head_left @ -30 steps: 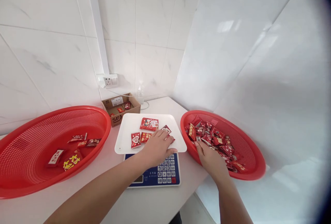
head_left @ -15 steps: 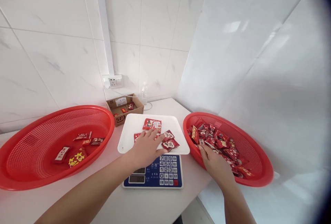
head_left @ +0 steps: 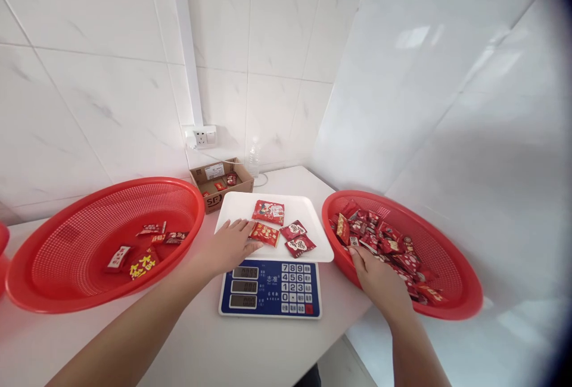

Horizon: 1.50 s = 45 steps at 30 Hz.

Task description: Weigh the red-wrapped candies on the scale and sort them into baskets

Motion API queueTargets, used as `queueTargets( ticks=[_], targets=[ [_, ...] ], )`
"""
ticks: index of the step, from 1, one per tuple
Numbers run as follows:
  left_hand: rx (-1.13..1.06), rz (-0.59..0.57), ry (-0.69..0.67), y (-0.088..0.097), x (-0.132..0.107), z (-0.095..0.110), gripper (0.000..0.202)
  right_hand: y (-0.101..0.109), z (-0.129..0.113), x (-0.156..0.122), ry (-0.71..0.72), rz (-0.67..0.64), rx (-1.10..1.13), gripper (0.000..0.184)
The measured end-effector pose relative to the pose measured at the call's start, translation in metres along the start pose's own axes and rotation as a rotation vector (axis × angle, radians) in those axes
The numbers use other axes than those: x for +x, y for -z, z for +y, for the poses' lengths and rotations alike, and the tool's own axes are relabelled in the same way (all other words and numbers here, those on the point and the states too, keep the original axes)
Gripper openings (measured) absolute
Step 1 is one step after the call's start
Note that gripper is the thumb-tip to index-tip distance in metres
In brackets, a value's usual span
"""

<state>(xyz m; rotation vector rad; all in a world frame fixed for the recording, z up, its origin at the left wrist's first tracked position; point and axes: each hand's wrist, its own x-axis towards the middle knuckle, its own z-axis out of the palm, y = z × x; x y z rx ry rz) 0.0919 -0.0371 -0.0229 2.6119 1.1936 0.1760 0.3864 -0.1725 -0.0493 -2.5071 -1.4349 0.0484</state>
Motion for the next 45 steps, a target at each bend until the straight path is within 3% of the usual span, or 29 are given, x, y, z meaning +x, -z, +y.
queueTargets(
  ticks=[6,14,23,32,35,39,45],
  targets=[
    [0.023,0.043,0.032,0.002,-0.005,-0.001,0.070,0.003,-0.002,-0.002,-0.017,0.000,-0.006,0.043],
    [0.046,0.078,0.063,0.025,-0.056,-0.012,0.068,0.006,-0.006,-0.002,-0.032,-0.013,-0.013,0.043],
    [0.110,0.134,0.098,0.009,-0.086,-0.037,0.065,0.002,-0.003,-0.001,-0.044,-0.015,-0.006,0.046],
    [0.193,0.173,0.079,0.004,-0.080,-0.031,0.065,0.004,-0.004,-0.002,-0.034,0.000,0.001,0.044],
    [0.165,0.132,0.018,0.001,-0.073,-0.023,0.065,0.005,-0.005,-0.001,-0.039,-0.001,-0.004,0.045],
    [0.118,0.055,-0.111,-0.002,-0.050,-0.004,0.060,0.005,-0.006,-0.001,-0.051,-0.011,-0.024,0.044],
    [0.086,0.058,-0.213,-0.004,-0.005,0.017,0.047,0.003,-0.005,-0.001,-0.038,-0.013,-0.033,0.044]
  ],
)
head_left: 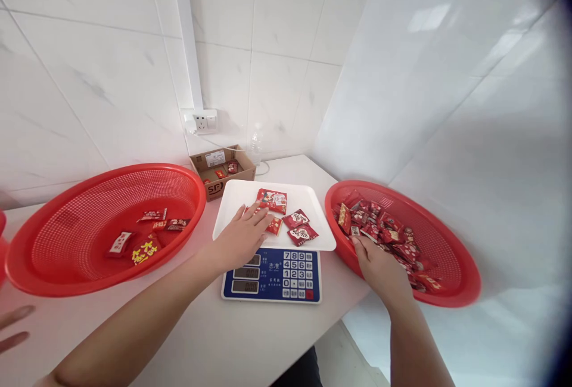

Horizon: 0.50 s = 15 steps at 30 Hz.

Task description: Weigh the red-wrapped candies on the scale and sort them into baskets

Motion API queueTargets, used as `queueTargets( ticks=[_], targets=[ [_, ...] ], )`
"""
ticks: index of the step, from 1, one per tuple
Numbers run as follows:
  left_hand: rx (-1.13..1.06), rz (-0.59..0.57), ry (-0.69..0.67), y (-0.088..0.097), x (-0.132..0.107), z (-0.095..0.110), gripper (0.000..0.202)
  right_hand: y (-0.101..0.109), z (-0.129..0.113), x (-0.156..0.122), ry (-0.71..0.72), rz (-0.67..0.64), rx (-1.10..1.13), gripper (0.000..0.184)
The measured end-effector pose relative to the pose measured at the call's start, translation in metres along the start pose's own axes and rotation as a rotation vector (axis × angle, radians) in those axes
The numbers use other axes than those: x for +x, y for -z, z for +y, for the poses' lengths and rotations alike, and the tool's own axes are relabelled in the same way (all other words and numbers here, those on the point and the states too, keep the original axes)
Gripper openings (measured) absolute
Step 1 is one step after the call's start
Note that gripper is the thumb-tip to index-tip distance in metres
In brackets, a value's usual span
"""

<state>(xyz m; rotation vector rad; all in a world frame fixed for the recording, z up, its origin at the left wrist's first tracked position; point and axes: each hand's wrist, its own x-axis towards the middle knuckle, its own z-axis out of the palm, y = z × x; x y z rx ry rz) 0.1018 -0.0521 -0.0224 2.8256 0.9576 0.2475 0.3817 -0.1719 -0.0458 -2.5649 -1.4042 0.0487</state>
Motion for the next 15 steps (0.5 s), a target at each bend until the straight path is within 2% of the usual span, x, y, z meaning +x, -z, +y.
queueTargets(
  ticks=[4,8,11,15],
  targets=[
    [-0.065,-0.001,-0.046,-0.005,0.023,-0.002,0.043,0.001,-0.001,0.000,-0.013,-0.016,-0.003,0.044],
    [-0.186,0.055,-0.024,-0.004,0.032,-0.005,0.034,0.003,-0.002,-0.001,-0.006,-0.024,-0.021,0.045],
    [-0.317,0.191,0.057,0.009,0.026,-0.004,0.033,0.002,-0.001,-0.001,0.007,-0.008,-0.023,0.045],
    [-0.539,0.474,0.185,0.035,0.004,0.000,0.037,0.000,0.001,0.000,0.009,0.014,-0.010,0.045]
  ],
)
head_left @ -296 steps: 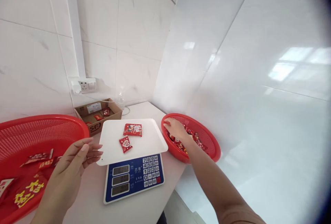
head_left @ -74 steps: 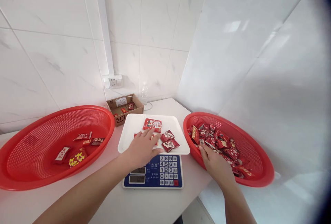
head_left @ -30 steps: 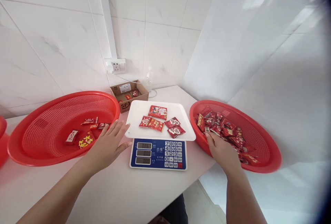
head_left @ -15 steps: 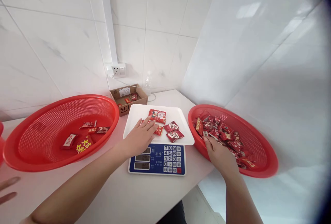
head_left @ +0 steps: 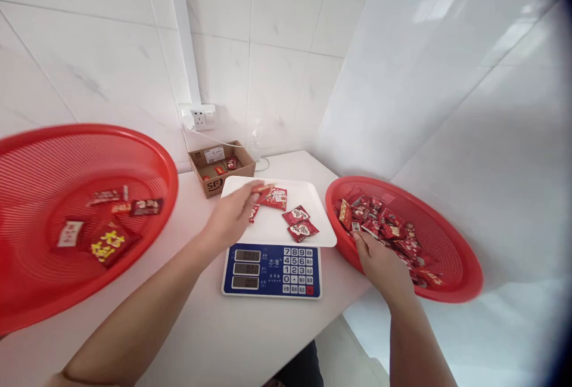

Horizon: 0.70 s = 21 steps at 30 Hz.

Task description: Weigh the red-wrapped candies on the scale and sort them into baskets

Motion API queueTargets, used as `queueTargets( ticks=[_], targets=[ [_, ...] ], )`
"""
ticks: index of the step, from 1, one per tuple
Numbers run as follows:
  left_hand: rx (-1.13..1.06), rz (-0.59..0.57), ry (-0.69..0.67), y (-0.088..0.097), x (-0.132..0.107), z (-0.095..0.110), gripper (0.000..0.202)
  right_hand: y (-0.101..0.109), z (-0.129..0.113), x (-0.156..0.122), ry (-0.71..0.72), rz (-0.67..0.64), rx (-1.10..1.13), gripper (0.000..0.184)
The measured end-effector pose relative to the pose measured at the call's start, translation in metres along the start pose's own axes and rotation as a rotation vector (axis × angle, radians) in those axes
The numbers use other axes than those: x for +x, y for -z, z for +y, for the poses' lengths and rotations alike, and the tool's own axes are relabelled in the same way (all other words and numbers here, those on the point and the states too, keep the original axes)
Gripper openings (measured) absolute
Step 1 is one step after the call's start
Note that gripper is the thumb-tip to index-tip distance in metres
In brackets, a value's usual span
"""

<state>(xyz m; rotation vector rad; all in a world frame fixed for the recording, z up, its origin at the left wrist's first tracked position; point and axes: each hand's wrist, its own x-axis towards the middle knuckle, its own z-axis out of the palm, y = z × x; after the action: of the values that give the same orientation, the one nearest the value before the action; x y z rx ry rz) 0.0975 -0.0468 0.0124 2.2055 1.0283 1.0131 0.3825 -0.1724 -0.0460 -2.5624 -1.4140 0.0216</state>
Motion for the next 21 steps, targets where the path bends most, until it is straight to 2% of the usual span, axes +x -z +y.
queueTargets(
  ticks=[3,5,8,10,12,17,21],
  targets=[
    [-0.235,0.198,0.061,0.021,-0.012,0.008,0.038,0.001,-0.001,0.000,0.002,0.002,0.006,0.046],
    [-0.528,0.279,0.154,0.032,-0.020,0.011,0.032,0.002,-0.002,0.000,-0.001,-0.005,0.010,0.047],
    [-1.048,0.346,0.453,0.046,-0.030,0.014,0.024,0.004,-0.004,-0.001,-0.025,-0.026,0.009,0.046],
    [-1.237,0.375,0.641,0.053,-0.036,0.015,0.025,0.004,-0.003,-0.001,-0.033,-0.031,0.004,0.045],
    [-1.303,0.391,0.718,0.059,-0.042,0.016,0.030,0.003,-0.003,0.000,-0.024,-0.022,0.003,0.045],
    [-1.319,0.475,0.809,0.068,-0.060,0.018,0.028,-0.003,0.001,0.003,-0.010,-0.010,0.015,0.045],
    [-1.305,0.535,0.834,0.075,-0.073,0.020,0.027,0.001,0.008,0.010,0.075,-0.058,0.132,0.041]
  ],
)
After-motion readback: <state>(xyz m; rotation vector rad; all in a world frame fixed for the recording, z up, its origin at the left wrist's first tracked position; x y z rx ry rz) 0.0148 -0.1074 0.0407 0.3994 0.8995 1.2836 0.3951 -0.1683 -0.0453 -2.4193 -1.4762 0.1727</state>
